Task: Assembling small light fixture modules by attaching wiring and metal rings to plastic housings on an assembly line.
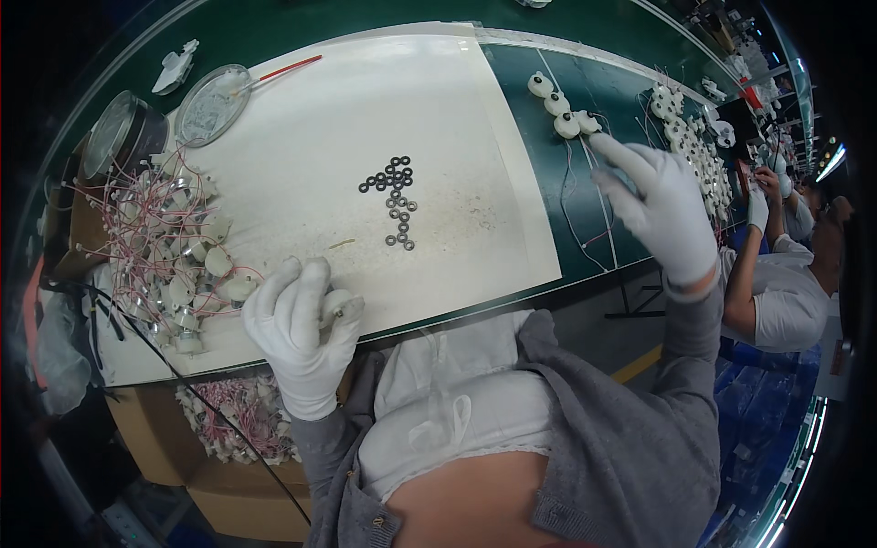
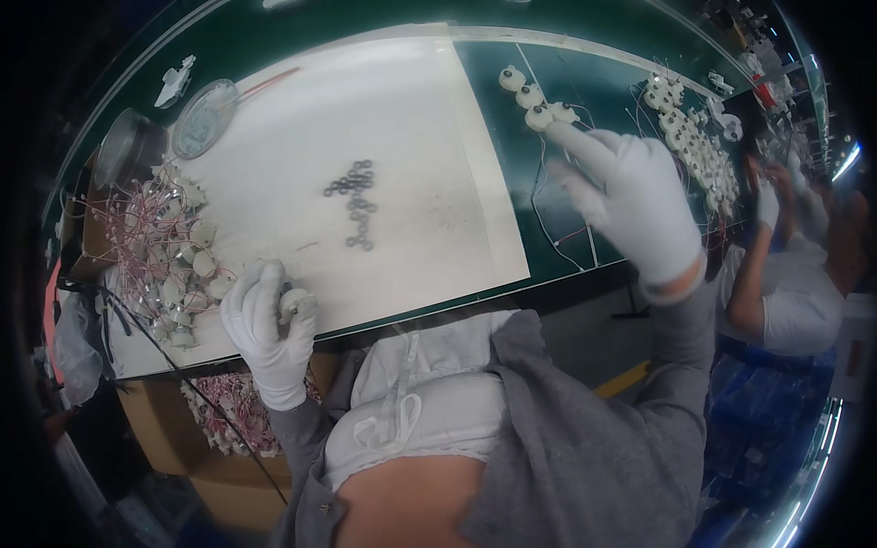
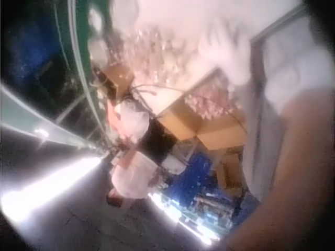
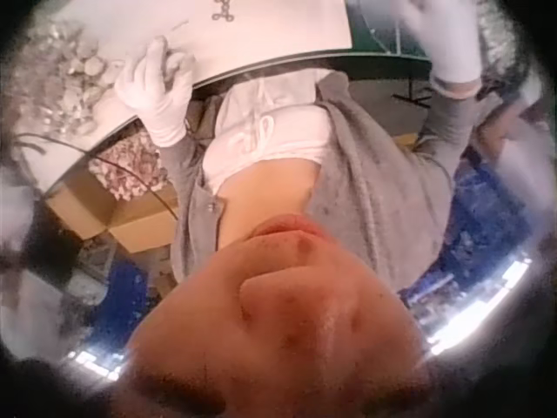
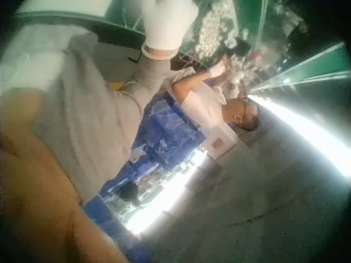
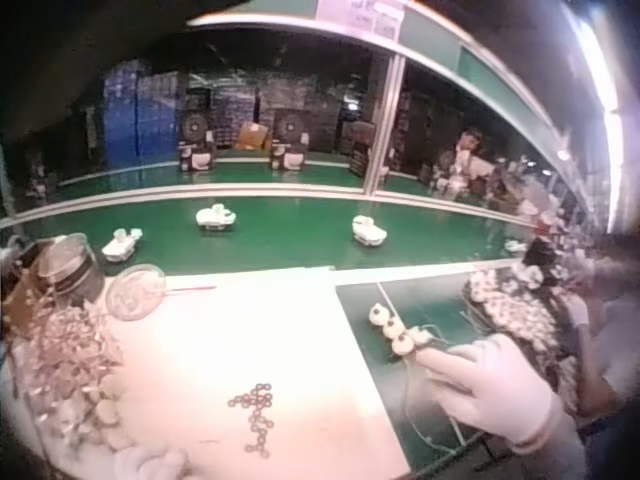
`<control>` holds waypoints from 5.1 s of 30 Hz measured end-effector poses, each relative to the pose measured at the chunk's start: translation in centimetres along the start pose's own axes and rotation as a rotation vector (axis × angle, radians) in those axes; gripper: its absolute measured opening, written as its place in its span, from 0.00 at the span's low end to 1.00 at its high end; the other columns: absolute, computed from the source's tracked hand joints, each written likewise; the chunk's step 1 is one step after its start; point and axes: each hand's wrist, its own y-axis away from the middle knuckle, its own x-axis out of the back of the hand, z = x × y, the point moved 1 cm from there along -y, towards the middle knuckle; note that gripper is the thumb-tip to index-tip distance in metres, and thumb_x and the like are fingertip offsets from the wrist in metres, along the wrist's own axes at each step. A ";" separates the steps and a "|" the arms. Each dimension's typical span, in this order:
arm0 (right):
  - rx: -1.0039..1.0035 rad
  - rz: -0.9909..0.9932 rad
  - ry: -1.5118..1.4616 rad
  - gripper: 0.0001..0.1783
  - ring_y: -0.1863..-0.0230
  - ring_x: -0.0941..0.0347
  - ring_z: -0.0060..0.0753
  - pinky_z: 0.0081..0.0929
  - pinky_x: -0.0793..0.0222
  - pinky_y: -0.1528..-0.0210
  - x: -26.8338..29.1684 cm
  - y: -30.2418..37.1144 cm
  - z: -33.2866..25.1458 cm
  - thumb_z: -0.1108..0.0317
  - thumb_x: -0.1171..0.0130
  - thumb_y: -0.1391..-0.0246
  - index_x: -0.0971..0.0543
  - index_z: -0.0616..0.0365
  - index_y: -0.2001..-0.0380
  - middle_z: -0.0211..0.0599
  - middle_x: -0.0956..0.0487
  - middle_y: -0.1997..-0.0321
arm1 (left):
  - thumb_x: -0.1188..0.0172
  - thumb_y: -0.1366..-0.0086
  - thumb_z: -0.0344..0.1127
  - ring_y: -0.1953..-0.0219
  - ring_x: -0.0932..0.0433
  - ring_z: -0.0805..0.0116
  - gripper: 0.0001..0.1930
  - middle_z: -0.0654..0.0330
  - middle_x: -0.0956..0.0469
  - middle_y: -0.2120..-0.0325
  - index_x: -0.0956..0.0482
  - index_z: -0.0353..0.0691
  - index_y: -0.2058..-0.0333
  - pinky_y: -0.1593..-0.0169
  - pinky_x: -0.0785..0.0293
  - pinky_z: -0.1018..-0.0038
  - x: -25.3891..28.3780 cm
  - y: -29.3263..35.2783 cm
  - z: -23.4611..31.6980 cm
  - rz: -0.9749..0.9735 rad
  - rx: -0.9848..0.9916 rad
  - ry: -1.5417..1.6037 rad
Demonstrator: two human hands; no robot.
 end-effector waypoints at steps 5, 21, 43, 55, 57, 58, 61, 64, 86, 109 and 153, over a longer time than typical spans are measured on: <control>0.197 0.093 -0.496 0.30 0.67 0.20 0.42 0.38 0.29 0.67 -2.3 -0.7 -11.4 0.63 0.24 0.58 0.18 0.54 0.48 0.37 0.17 0.52 | 0.27 0.38 0.43 0.49 0.21 0.54 0.29 0.59 0.16 0.55 0.22 0.37 0.41 0.46 0.30 0.55 1.1 -0.6 3.0 -0.025 0.195 0.291; -0.240 -0.480 -0.992 0.41 0.75 0.23 0.33 0.30 0.27 0.69 -3.8 -0.3 -6.1 0.61 0.31 0.42 0.31 0.61 0.28 0.33 0.22 0.74 | 0.29 0.38 0.37 0.59 0.20 0.48 0.25 0.53 0.20 0.58 0.20 0.40 0.43 0.55 0.24 0.53 2.4 -0.1 -2.4 0.086 0.316 -0.391; -0.178 -0.388 -1.187 0.25 0.59 0.22 0.25 0.27 0.23 0.55 -10.1 -4.2 -6.4 0.77 0.43 0.36 0.26 0.62 0.36 0.33 0.18 0.58 | 0.26 0.42 0.41 0.72 0.25 0.55 0.26 0.60 0.23 0.71 0.18 0.39 0.46 0.69 0.29 0.59 -0.6 -1.2 -0.3 -0.057 0.301 -0.113; 0.451 -0.136 -0.379 0.27 0.64 0.21 0.43 0.40 0.27 0.58 -9.4 -6.8 -7.9 0.72 0.33 0.47 0.21 0.54 0.42 0.35 0.18 0.63 | 0.26 0.40 0.47 0.73 0.28 0.56 0.33 0.58 0.26 0.74 0.21 0.37 0.40 0.70 0.30 0.59 -0.6 -1.3 -1.5 -0.108 0.206 -0.048; 0.473 -0.134 -0.272 0.27 0.65 0.22 0.41 0.41 0.31 0.58 -9.1 -6.9 -8.3 0.66 0.30 0.49 0.21 0.51 0.44 0.33 0.20 0.66 | 0.28 0.38 0.41 0.68 0.26 0.58 0.31 0.63 0.22 0.71 0.22 0.41 0.37 0.61 0.29 0.59 -0.5 -1.1 -1.4 -0.187 0.257 -0.053; 0.471 -0.133 -0.272 0.27 0.65 0.22 0.41 0.41 0.31 0.58 -8.8 -7.1 -8.5 0.66 0.30 0.49 0.21 0.51 0.44 0.33 0.20 0.66 | 0.28 0.38 0.41 0.68 0.26 0.58 0.31 0.63 0.22 0.71 0.22 0.41 0.37 0.61 0.29 0.59 -0.4 -1.1 -1.3 -0.187 0.255 -0.052; 0.479 -0.288 -0.200 0.30 0.60 0.23 0.41 0.40 0.31 0.51 -8.3 -7.7 -9.0 0.69 0.28 0.52 0.21 0.53 0.43 0.33 0.20 0.61 | 0.28 0.39 0.41 0.68 0.26 0.58 0.31 0.63 0.22 0.71 0.22 0.42 0.37 0.61 0.29 0.60 -0.4 -1.2 -1.4 -0.194 0.255 -0.059; 0.549 -0.241 -0.138 0.25 0.64 0.22 0.41 0.40 0.32 0.60 -7.9 -8.4 -9.2 0.61 0.29 0.49 0.20 0.54 0.48 0.32 0.20 0.67 | 0.27 0.40 0.48 0.73 0.28 0.56 0.32 0.58 0.27 0.74 0.21 0.38 0.40 0.70 0.31 0.59 -0.6 -1.3 -1.5 -0.127 0.194 -0.064; 0.238 0.088 -0.142 0.20 0.69 0.24 0.43 0.39 0.30 0.63 -5.9 -4.0 -3.7 0.68 0.32 0.48 0.17 0.49 0.49 0.32 0.21 0.68 | 0.29 0.36 0.48 0.71 0.30 0.54 0.31 0.59 0.26 0.72 0.21 0.39 0.38 0.67 0.32 0.58 -0.7 -1.0 -1.5 -0.143 0.196 -0.068; 0.140 0.032 -0.046 0.11 0.72 0.25 0.38 0.38 0.34 0.66 -9.0 -3.7 -6.4 0.58 0.30 0.46 0.17 0.46 0.61 0.29 0.24 0.76 | 0.31 0.32 0.36 0.65 0.27 0.56 0.27 0.57 0.24 0.71 0.22 0.36 0.37 0.58 0.29 0.59 -0.4 -1.1 -1.2 -0.205 0.264 -0.003; 0.086 -0.244 -0.485 0.28 0.62 0.25 0.50 0.44 0.30 0.59 -8.2 -0.7 -6.1 0.59 0.30 0.52 0.19 0.49 0.45 0.41 0.23 0.64 | 0.37 0.32 0.27 0.53 0.17 0.45 0.15 0.44 0.20 0.48 0.17 0.34 0.48 0.49 0.20 0.58 3.6 -0.3 -3.0 0.030 0.446 -0.268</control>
